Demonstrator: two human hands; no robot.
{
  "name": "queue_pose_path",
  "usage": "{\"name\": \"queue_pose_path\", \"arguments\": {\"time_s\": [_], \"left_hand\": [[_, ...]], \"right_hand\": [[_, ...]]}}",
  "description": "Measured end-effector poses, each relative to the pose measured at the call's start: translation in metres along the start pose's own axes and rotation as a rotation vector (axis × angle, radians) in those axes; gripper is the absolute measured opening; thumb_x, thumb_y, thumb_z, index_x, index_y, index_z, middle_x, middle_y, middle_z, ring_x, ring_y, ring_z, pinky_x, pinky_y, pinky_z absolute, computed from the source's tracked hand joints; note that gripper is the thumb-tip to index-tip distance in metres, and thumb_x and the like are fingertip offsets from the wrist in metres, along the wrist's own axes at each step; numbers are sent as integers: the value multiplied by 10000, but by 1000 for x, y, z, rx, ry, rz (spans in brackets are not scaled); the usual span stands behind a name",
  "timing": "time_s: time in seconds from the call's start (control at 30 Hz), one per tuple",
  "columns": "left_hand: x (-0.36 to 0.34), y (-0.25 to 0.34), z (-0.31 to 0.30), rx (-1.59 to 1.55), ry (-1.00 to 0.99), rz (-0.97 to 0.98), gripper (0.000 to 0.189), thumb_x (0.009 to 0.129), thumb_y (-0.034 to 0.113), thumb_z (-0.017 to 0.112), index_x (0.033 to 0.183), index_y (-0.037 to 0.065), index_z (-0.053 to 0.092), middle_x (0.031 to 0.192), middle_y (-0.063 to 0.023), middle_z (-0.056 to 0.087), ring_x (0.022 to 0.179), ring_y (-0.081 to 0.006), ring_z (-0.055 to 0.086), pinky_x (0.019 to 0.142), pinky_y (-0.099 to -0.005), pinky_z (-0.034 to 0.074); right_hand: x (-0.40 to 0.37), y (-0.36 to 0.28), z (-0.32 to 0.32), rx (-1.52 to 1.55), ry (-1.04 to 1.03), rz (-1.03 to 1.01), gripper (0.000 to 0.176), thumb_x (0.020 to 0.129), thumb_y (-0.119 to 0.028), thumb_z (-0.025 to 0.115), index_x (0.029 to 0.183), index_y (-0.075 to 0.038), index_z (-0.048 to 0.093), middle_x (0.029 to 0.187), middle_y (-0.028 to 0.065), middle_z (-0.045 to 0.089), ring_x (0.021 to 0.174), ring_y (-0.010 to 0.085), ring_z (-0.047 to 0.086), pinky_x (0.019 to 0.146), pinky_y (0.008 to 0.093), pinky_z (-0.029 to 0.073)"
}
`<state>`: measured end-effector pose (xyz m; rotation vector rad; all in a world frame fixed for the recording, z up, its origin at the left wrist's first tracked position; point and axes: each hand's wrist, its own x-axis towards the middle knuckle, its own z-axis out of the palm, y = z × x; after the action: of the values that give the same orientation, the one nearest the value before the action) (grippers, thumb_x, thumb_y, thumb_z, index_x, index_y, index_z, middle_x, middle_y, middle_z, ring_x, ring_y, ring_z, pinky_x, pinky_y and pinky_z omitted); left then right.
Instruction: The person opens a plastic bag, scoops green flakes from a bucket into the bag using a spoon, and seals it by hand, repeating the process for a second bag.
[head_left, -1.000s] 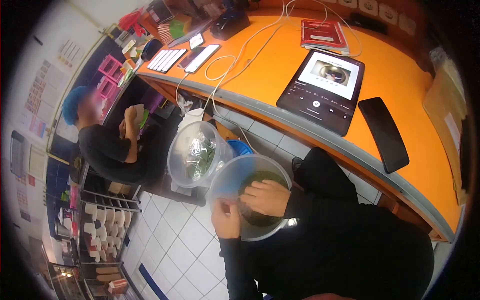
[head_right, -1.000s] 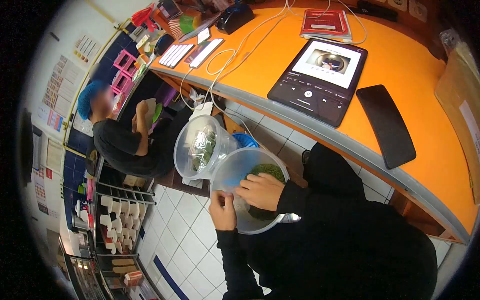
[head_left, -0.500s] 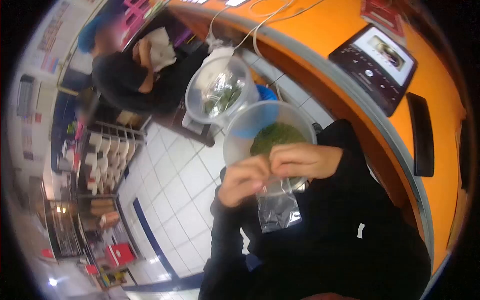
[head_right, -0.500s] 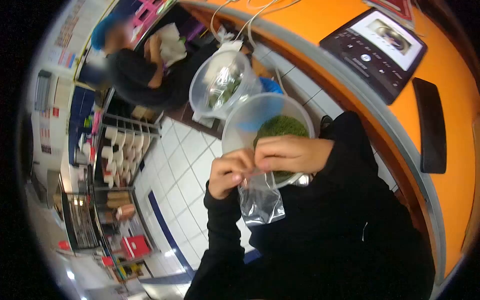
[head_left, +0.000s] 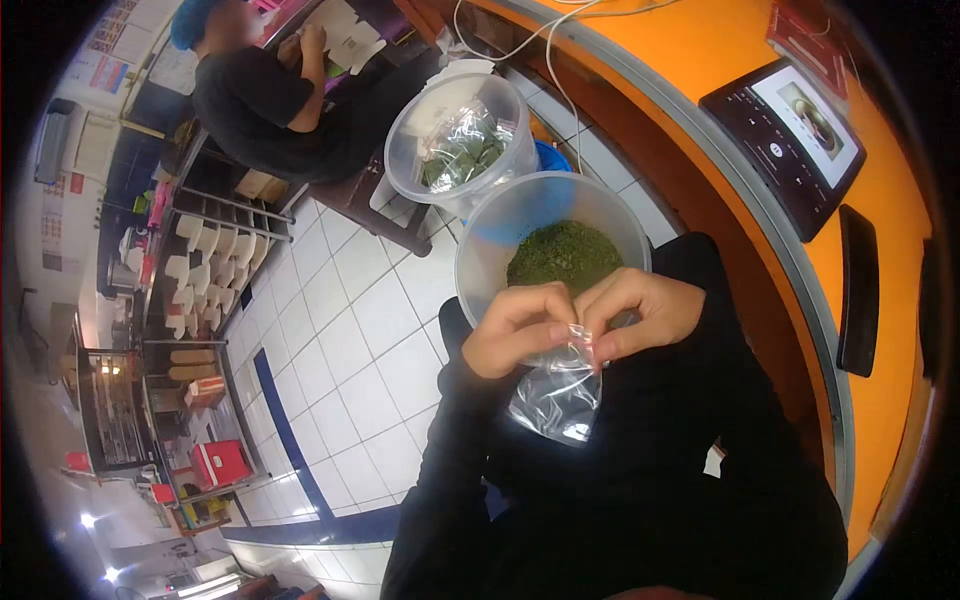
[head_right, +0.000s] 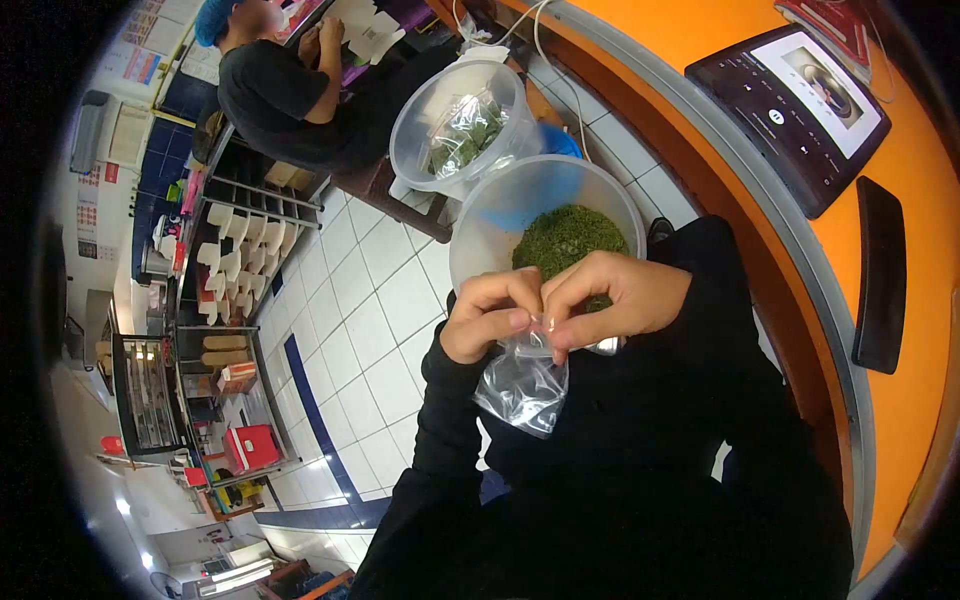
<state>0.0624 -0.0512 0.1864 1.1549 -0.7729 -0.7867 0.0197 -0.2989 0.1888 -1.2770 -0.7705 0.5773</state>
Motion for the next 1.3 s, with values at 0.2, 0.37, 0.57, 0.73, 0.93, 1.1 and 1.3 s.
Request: {"name": "queue_pose_path", "arguments": {"time_s": [0.2,0.37,0.57,0.73,0.93,1.1,1.3], "left_hand": [[-2,7,11,-205,55,-131,268,980,51,696,1169,73,507,1016,-3,589,943,-95,563,844,-270,436],[1,1,3,-62,40,-107,207,1028,94,666,1156,73,505,1045,-22,577,1009,-107,557,905,-283,441],[-3,12,1,420,142,-106,425,952,110,715,1327,31,530,1236,-123,664,1171,-239,629,1059,-377,455],[-7,23,11,1249,26,-84,674,788,297,821,1360,27,587,1270,-198,679,1208,-362,647,1162,-536,399],[2,-2,2,1228,1,-160,507,739,360,817,1111,58,650,962,-136,714,1017,-356,685,1132,-543,412],[6,1,1,1190,-19,-81,455,732,333,810,1072,68,661,919,-128,719,987,-358,690,1070,-508,450],[2,-1,-12,1039,-36,-69,436,734,334,833,1052,82,671,919,-153,730,949,-381,694,958,-477,488]], "right_hand": [[2,-3,1,-49,-166,280,280,1051,-244,680,1217,-40,775,1061,60,789,807,101,659,738,274,532],[9,8,6,-19,-337,117,328,1085,-195,610,1353,-24,692,1139,135,789,941,207,748,803,303,577],[-1,22,18,-350,43,267,511,1145,-432,372,1492,-133,597,900,105,753,688,215,685,668,357,551],[8,1,20,-322,158,550,543,1142,-495,341,1413,-114,618,750,142,647,719,280,696,702,410,535],[17,8,32,-477,133,453,621,1110,-598,361,1063,-63,674,862,191,687,854,392,708,816,502,527],[21,4,35,-679,76,427,660,1090,-636,361,1038,-57,674,1016,214,718,950,419,716,879,510,538],[24,6,29,-641,88,359,622,1092,-609,386,1213,-78,685,1003,205,729,955,413,722,870,530,549]]}}
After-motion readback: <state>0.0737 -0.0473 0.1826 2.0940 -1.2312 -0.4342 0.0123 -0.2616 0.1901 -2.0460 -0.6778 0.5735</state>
